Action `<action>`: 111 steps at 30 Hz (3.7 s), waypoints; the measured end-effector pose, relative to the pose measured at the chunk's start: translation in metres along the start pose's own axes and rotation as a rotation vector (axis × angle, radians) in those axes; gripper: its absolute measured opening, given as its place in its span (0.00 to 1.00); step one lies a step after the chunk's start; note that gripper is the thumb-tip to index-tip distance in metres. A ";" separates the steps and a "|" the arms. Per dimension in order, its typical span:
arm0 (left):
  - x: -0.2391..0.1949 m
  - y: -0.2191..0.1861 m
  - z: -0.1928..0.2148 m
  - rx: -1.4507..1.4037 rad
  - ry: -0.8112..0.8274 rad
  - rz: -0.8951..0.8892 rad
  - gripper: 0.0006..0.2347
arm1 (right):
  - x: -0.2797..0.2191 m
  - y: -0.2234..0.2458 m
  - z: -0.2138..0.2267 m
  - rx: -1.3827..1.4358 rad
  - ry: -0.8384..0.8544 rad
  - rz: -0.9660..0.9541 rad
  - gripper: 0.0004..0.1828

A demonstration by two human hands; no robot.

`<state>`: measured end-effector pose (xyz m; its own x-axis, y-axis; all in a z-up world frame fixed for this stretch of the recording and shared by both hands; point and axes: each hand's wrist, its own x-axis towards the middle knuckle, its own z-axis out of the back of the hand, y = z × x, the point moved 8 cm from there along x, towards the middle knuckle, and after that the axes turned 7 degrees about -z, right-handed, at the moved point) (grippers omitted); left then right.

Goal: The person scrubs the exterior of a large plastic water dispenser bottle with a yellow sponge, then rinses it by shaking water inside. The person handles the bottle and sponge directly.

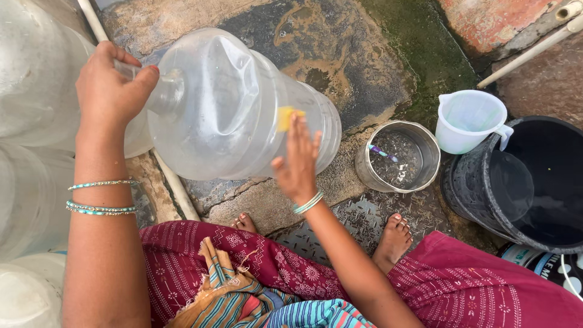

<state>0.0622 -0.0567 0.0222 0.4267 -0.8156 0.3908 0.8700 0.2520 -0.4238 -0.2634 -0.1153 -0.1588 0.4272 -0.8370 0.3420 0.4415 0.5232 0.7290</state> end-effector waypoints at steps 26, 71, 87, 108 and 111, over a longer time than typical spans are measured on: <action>-0.002 0.012 0.011 -0.044 0.009 0.049 0.14 | 0.002 -0.192 -0.008 0.191 0.078 -0.456 0.50; -0.001 0.012 0.000 0.004 0.008 -0.042 0.13 | 0.035 -0.019 0.007 0.075 0.050 0.009 0.54; -0.002 0.023 0.005 -0.015 0.031 0.203 0.14 | -0.062 -0.287 -0.069 1.418 0.119 -1.245 0.76; -0.006 0.034 0.007 0.287 0.096 0.272 0.20 | 0.024 -0.036 0.010 -0.141 0.095 -0.092 0.55; -0.011 0.043 0.004 -0.071 0.102 0.377 0.24 | 0.037 -0.087 0.020 -0.191 0.154 -0.218 0.57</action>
<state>0.0960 -0.0348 0.0026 0.6827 -0.7216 0.1153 0.6364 0.5096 -0.5790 -0.3021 -0.1952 -0.1979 0.4137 -0.9064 0.0857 0.6697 0.3667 0.6457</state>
